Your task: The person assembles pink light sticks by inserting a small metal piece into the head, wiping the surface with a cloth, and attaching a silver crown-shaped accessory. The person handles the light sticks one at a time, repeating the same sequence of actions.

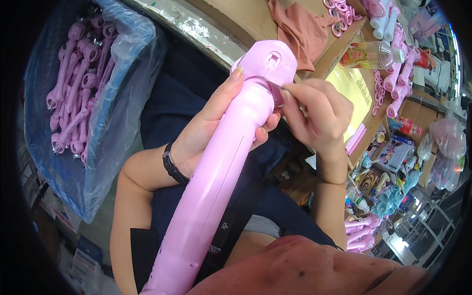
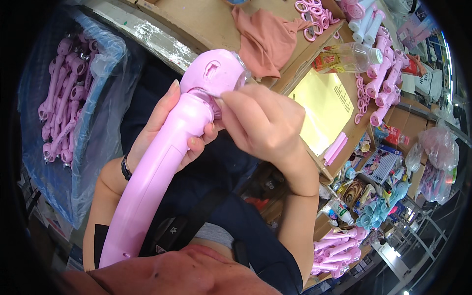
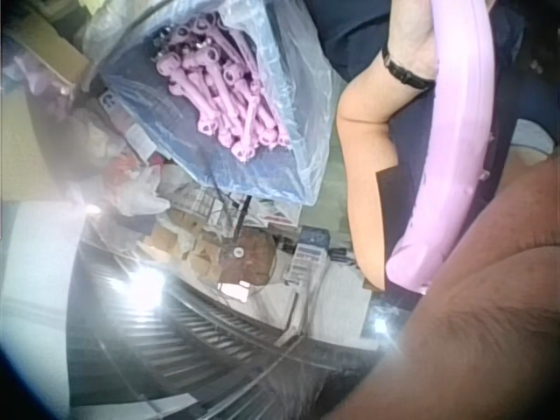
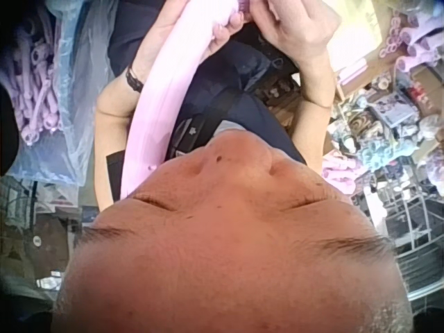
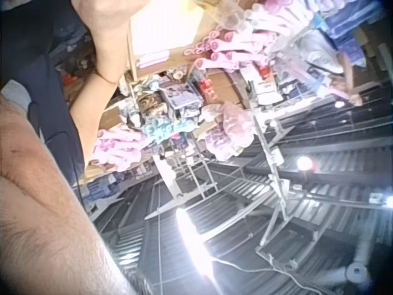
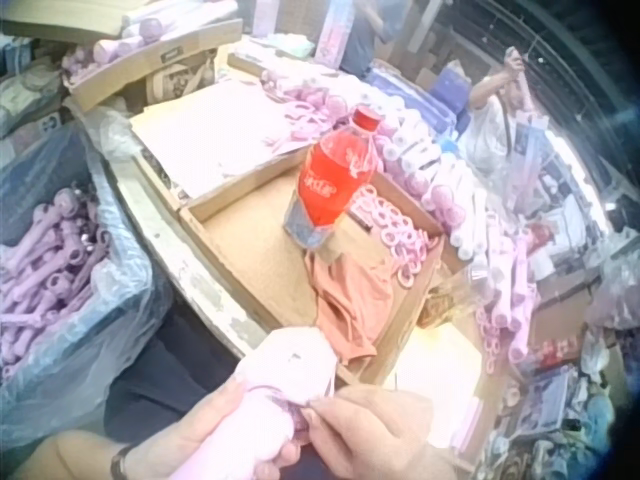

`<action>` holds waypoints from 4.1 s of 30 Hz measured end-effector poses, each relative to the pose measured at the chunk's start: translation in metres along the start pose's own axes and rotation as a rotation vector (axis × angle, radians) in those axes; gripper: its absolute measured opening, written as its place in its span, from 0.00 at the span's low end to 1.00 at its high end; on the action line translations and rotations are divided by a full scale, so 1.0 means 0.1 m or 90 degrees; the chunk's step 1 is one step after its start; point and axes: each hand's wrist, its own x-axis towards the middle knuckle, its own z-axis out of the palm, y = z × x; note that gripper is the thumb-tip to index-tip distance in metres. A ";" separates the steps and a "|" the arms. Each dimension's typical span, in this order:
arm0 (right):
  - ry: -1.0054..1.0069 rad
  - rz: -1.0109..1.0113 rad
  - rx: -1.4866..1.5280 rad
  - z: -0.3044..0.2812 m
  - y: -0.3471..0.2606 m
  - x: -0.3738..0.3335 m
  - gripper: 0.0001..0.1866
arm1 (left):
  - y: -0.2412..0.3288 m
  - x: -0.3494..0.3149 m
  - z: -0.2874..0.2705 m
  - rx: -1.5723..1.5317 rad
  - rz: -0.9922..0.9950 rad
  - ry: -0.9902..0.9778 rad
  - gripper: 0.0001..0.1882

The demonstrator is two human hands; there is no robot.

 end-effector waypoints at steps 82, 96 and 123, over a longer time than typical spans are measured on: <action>-0.019 0.010 -0.049 -0.06 -0.05 0.10 0.08 | -0.04 0.01 -0.04 -0.052 -0.012 -0.028 0.32; -0.070 -0.005 -0.031 -0.08 -0.03 0.23 0.08 | -0.06 0.03 0.03 -0.029 0.026 0.032 0.30; -0.058 0.017 -0.066 -0.07 0.01 0.30 0.08 | -0.06 0.03 0.02 -0.047 0.014 0.021 0.27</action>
